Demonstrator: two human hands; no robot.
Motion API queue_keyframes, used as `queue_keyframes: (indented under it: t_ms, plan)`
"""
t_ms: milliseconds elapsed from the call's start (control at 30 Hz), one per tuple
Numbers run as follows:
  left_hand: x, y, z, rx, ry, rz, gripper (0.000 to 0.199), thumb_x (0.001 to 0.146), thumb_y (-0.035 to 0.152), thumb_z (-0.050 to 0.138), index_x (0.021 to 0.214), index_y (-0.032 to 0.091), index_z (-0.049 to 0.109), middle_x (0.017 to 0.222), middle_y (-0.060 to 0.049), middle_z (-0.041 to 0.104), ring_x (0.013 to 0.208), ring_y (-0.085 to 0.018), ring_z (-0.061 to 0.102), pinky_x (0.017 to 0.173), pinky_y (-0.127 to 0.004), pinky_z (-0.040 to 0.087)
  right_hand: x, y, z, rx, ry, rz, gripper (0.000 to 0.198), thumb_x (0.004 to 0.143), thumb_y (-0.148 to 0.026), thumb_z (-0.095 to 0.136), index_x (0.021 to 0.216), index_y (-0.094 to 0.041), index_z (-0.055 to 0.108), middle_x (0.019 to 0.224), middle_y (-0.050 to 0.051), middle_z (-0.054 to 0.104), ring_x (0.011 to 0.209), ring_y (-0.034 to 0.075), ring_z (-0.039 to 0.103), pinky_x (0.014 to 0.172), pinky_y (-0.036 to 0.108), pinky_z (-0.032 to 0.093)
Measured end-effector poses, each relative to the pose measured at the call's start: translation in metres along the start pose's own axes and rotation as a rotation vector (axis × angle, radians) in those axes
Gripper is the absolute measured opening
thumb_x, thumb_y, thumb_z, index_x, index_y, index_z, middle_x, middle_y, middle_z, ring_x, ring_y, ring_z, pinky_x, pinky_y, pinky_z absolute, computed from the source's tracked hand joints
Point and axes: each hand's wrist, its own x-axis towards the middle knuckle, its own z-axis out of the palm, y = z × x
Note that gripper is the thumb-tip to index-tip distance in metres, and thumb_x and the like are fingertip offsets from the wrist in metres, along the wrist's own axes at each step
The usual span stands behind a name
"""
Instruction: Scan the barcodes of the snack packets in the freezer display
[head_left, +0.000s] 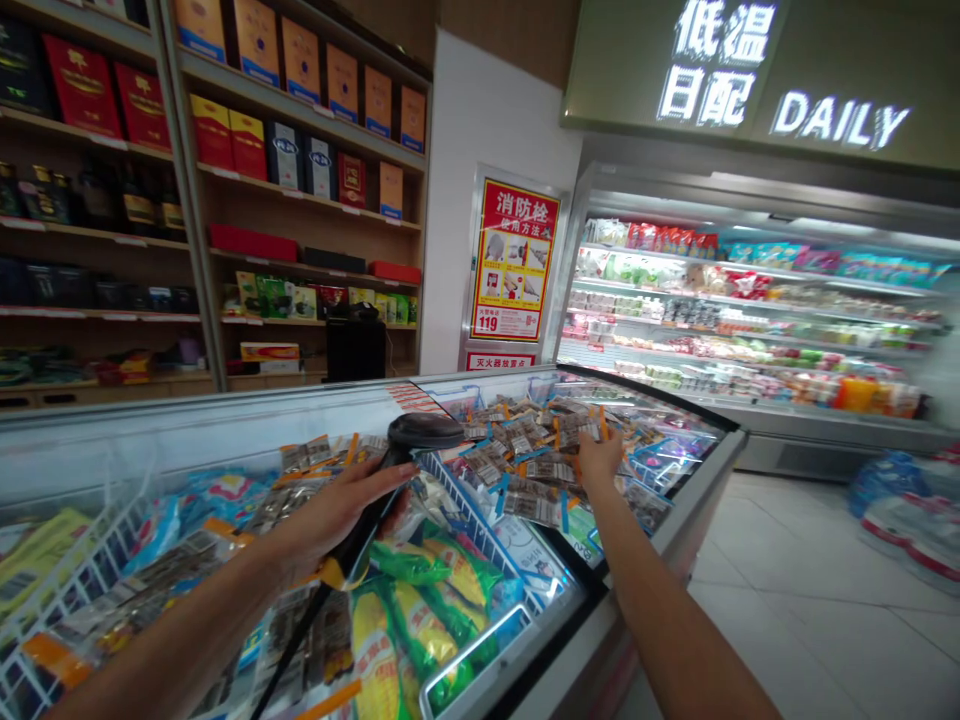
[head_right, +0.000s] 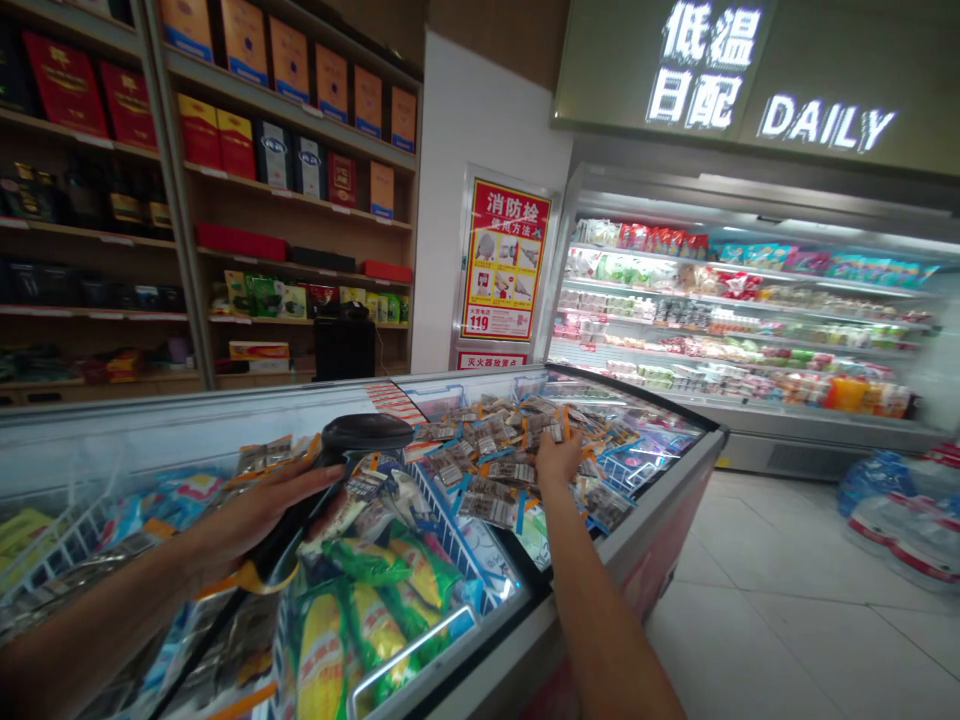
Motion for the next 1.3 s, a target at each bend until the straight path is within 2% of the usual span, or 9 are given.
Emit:
queue_keyframes:
  t_ms: [167, 433, 533, 633, 767, 900, 1033, 1200, 1300]
  plan:
    - [0.001, -0.001, -0.013, -0.044, 0.072, -0.015, 0.035, 0.067, 0.051, 0.056, 0.067, 0.016, 0.051, 0.055, 0.002, 0.054, 0.047, -0.009, 0.046, 0.047, -0.021, 0.034, -0.005, -0.009, -0.008, -0.295, 0.16, -0.118, 0.047, 0.058, -0.021, 0.054, 0.103, -0.011, 0.049, 0.103, 0.016, 0.056, 0.101, 0.028, 0.051, 0.089, 0.041, 0.036]
    - [-0.007, 0.013, -0.021, -0.098, 0.15, 0.0, 0.033, 0.065, 0.046, 0.059, 0.067, 0.015, 0.049, 0.05, 0.004, 0.053, 0.042, -0.007, 0.045, 0.044, -0.019, 0.033, -0.016, -0.024, -0.013, -0.571, 0.189, -0.269, 0.031, 0.064, -0.019, 0.052, 0.093, -0.015, 0.061, 0.121, 0.015, 0.048, 0.113, 0.033, 0.04, 0.091, 0.052, 0.027]
    - [-0.006, 0.012, -0.022, -0.091, 0.127, 0.01, 0.033, 0.067, 0.046, 0.058, 0.067, 0.015, 0.049, 0.051, 0.004, 0.054, 0.043, -0.007, 0.046, 0.044, -0.019, 0.034, -0.039, -0.037, 0.011, -0.468, -0.042, -0.48, 0.025, 0.067, -0.019, 0.05, 0.09, -0.013, 0.061, 0.112, 0.015, 0.054, 0.109, 0.027, 0.045, 0.093, 0.043, 0.03]
    - [-0.005, 0.008, -0.025, -0.126, 0.143, -0.011, 0.033, 0.066, 0.047, 0.06, 0.072, 0.016, 0.05, 0.055, 0.003, 0.056, 0.045, -0.008, 0.048, 0.045, -0.02, 0.036, -0.082, -0.054, 0.051, -0.367, -0.475, -0.541, 0.023, 0.073, -0.025, 0.049, 0.091, -0.017, 0.061, 0.097, 0.01, 0.062, 0.095, 0.023, 0.054, 0.087, 0.038, 0.037]
    - [-0.005, 0.008, -0.028, -0.13, 0.152, -0.012, 0.033, 0.066, 0.047, 0.06, 0.073, 0.015, 0.051, 0.057, 0.003, 0.056, 0.046, -0.008, 0.048, 0.046, -0.02, 0.037, -0.141, -0.067, 0.105, -0.441, -0.959, -0.614, 0.03, 0.073, -0.031, 0.054, 0.1, -0.02, 0.059, 0.104, 0.009, 0.062, 0.1, 0.024, 0.054, 0.088, 0.037, 0.038]
    - [-0.007, 0.011, -0.031, -0.093, 0.137, 0.019, 0.033, 0.069, 0.048, 0.055, 0.068, 0.015, 0.052, 0.055, 0.002, 0.054, 0.046, -0.008, 0.047, 0.046, -0.02, 0.036, -0.172, -0.068, 0.134, -0.624, -1.071, -0.629, 0.044, 0.072, -0.038, 0.054, 0.111, -0.018, 0.053, 0.116, 0.012, 0.056, 0.107, 0.028, 0.05, 0.088, 0.042, 0.037]
    - [-0.005, 0.009, -0.038, -0.069, 0.158, 0.033, 0.035, 0.07, 0.05, 0.054, 0.065, 0.015, 0.053, 0.054, 0.002, 0.053, 0.046, -0.008, 0.046, 0.046, -0.02, 0.035, -0.181, -0.064, 0.142, -0.661, -1.11, -0.744, 0.047, 0.075, -0.034, 0.052, 0.119, -0.022, 0.045, 0.118, 0.009, 0.056, 0.107, 0.026, 0.05, 0.09, 0.043, 0.035]
    - [-0.004, 0.008, -0.04, -0.083, 0.162, 0.035, 0.036, 0.07, 0.049, 0.054, 0.068, 0.013, 0.055, 0.056, 0.002, 0.054, 0.047, -0.007, 0.046, 0.046, -0.019, 0.035, -0.168, -0.053, 0.135, -0.636, -1.113, -0.828, 0.033, 0.079, -0.014, 0.041, 0.107, -0.023, 0.057, 0.098, 0.006, 0.066, 0.096, 0.021, 0.057, 0.095, 0.041, 0.028]
    - [-0.005, 0.011, -0.037, -0.113, 0.17, 0.039, 0.033, 0.069, 0.047, 0.056, 0.069, 0.014, 0.054, 0.057, 0.002, 0.055, 0.046, -0.007, 0.047, 0.046, -0.019, 0.035, -0.145, -0.043, 0.12, -0.526, -1.063, -0.845, 0.03, 0.074, -0.008, 0.042, 0.091, -0.02, 0.064, 0.101, 0.007, 0.065, 0.102, 0.021, 0.054, 0.096, 0.039, 0.028]
